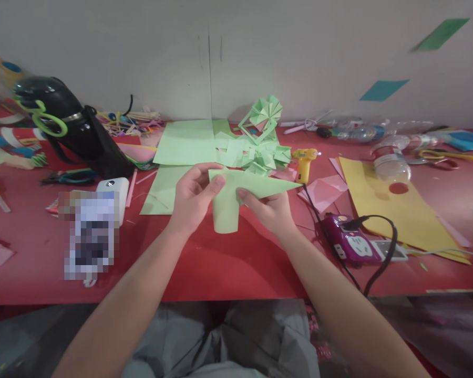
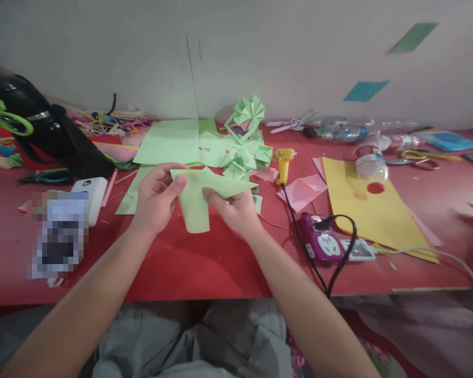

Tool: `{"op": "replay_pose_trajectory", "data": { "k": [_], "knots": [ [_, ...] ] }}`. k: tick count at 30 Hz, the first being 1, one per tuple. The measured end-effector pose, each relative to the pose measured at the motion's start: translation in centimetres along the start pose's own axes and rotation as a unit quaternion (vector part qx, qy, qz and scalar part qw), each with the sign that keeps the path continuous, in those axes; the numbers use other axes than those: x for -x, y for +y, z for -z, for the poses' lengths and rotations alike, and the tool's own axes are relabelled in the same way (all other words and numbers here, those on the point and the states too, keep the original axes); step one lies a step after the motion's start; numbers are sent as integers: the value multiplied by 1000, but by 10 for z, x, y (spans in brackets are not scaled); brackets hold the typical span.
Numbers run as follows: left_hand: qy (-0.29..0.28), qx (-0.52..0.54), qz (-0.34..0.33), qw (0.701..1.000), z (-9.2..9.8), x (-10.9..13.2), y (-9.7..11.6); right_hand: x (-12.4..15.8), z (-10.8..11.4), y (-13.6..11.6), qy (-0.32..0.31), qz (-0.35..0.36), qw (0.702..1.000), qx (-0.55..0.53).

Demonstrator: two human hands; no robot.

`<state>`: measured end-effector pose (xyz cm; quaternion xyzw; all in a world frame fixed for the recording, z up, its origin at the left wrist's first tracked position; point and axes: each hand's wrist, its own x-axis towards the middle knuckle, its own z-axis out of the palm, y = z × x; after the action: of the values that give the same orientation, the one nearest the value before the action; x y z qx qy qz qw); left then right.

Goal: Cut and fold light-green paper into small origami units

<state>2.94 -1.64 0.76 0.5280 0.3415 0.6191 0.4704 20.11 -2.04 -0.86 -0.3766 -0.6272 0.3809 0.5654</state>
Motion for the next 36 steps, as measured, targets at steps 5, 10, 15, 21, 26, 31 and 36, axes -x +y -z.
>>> {"op": "replay_pose_trajectory", "data": {
  "k": [5,10,15,21,26,31,36],
  "knots": [
    [-17,9,4,1000,3,-1,4,0,1,1,-6,-18,1000,-18],
    [13,-33,1,999,2,1,4,0,0,3,-28,-30,999,-32],
    [36,-45,14,998,0,2,3,-1,-2,-2,-30,-34,999,-30],
    [55,-66,16,996,-1,1,3,-2,-1,-1,-29,-32,999,-18],
    [57,-57,9,997,-1,2,1,-1,-2,-2,-37,-29,999,-21],
    [47,-33,35,998,1,0,1,-1,-3,0,-10,-33,999,-9],
    [52,10,44,998,5,-5,-3,0,-3,3,2,-54,998,-17]
  ]
}}
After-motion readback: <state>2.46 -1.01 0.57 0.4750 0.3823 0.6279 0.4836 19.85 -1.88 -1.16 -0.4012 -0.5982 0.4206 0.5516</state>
